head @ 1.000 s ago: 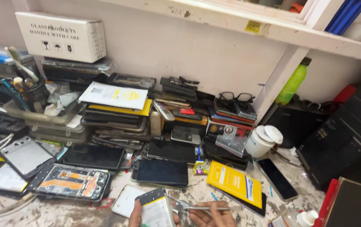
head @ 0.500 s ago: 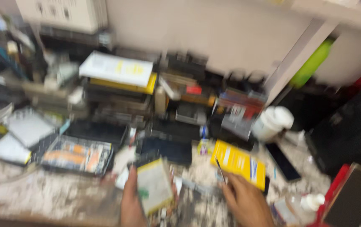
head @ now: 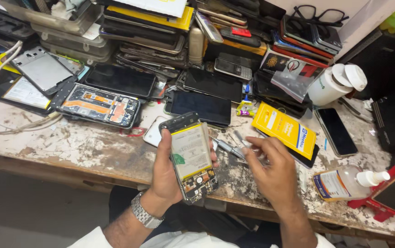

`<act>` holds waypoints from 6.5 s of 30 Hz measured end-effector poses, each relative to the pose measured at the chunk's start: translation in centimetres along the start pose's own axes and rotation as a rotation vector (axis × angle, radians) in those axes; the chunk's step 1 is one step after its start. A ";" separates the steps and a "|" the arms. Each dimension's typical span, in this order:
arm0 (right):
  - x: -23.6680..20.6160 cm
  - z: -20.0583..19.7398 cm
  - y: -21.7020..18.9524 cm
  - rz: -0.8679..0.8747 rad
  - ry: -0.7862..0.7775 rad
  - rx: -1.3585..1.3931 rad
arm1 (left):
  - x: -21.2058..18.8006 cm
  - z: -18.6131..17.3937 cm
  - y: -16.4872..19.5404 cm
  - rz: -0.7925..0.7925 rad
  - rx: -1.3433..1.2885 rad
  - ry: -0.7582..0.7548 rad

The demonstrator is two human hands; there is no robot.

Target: The person disassembles a smartphone, removes the battery and internal components, and cleans the back housing with a tool and cloth. The work is performed on a cluttered workbench with multiple phones and tools visible.

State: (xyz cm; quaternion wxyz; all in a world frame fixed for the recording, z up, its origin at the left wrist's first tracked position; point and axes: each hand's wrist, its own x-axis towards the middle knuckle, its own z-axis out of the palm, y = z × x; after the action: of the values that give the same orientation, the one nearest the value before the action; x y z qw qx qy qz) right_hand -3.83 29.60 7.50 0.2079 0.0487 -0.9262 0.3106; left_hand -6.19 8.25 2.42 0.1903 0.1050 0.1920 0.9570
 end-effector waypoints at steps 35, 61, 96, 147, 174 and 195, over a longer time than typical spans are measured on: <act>-0.1 1.3 -6.2 -0.057 0.315 0.667 | -3.8 -2.7 4.2 0.311 0.065 0.164; -0.1 2.9 -3.0 0.103 -0.164 0.575 | -6.2 -1.3 3.4 -0.090 0.354 -0.116; -0.3 2.5 0.2 0.285 -0.386 1.024 | -6.7 0.5 2.2 0.047 0.254 -0.025; -1.6 1.3 -0.9 0.364 -0.179 1.141 | -5.9 1.0 3.6 0.028 0.193 -0.198; -4.3 2.2 -5.9 -0.406 0.132 0.057 | -4.1 0.1 -3.9 -0.257 0.065 0.075; -4.1 2.5 -4.3 -0.504 0.100 0.249 | -3.7 -1.3 -4.7 -0.272 0.100 0.052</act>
State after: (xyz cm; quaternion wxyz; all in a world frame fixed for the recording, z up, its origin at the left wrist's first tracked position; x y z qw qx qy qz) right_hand -0.07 24.45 6.38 0.3163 0.2872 -0.8283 0.3624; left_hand -1.63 10.29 -1.10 0.3078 0.0623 0.2567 0.9141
